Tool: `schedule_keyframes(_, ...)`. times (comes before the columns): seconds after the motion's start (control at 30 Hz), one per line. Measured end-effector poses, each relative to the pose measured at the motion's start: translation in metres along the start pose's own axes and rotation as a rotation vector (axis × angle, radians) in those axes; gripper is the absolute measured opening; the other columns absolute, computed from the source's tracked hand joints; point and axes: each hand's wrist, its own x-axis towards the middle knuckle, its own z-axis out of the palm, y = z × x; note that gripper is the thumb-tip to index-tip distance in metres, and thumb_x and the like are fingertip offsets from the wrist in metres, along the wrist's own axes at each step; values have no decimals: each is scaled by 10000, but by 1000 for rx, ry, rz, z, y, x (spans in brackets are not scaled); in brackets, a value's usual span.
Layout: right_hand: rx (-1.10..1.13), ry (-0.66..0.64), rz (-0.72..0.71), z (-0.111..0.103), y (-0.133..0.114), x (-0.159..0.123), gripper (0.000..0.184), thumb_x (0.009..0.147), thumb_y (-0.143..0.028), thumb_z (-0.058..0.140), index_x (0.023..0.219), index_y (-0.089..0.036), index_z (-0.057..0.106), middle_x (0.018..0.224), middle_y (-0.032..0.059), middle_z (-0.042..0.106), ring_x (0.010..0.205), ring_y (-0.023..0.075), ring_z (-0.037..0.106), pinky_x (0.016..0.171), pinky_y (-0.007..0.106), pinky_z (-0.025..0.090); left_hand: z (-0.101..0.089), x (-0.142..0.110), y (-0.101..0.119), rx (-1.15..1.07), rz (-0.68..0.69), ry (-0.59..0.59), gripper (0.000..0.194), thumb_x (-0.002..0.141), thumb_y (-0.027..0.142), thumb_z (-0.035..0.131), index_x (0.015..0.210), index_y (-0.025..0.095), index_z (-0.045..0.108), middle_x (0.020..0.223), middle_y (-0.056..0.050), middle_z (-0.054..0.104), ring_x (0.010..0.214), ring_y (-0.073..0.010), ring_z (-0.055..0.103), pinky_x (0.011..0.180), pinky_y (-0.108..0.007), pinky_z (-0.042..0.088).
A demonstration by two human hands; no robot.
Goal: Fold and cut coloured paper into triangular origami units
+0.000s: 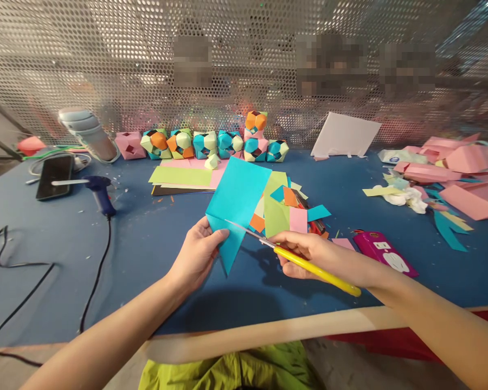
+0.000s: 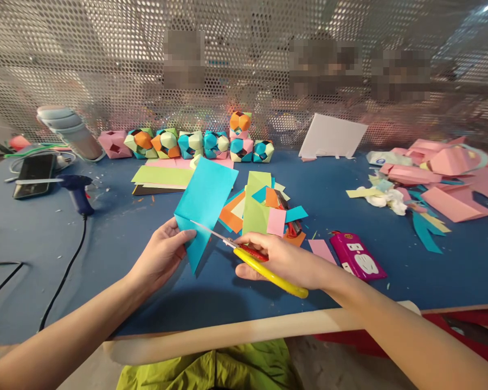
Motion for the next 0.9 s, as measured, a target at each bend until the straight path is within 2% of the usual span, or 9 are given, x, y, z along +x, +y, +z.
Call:
schedule_keyframes(0.2, 92, 46, 23, 1, 6, 2, 482, 806, -478, 644, 1205, -212, 588, 920, 31, 593, 798, 159, 553, 682, 272, 468, 0, 0, 1, -4, -2, -7, 339, 668, 172, 767, 983, 125, 649, 898, -71, 743, 860, -228, 703, 759, -317, 560)
schedule_keyframes(0.6, 30, 59, -28, 2, 0, 2, 407, 758, -422, 700, 1082, -183, 636, 860, 26, 576, 776, 156, 544, 662, 262, 455, 2, 0, 1, 11, -3, -1, 360, 657, 166, 760, 986, 123, 620, 876, -64, 734, 805, -205, 700, 717, -292, 560)
schedule_keyframes(0.73, 35, 97, -9, 4, 1, 1, 440, 713, -458, 728, 1043, -174, 664, 832, 30, 600, 741, 159, 557, 618, 259, 459, 0, 1, 0, 15, 0, 31, 354, 646, 147, 758, 943, 142, 566, 858, -47, 723, 741, -174, 691, 688, -277, 558)
schedule_keyframes(0.9, 27, 126, -19, 4, 3, 1, 497, 690, -471, 753, 1090, -184, 685, 825, 32, 649, 734, 173, 593, 609, 263, 480, -1, 1, 0, 29, -23, 29, 366, 643, 151, 759, 936, 149, 539, 818, -33, 706, 696, -159, 678, 668, -276, 556)
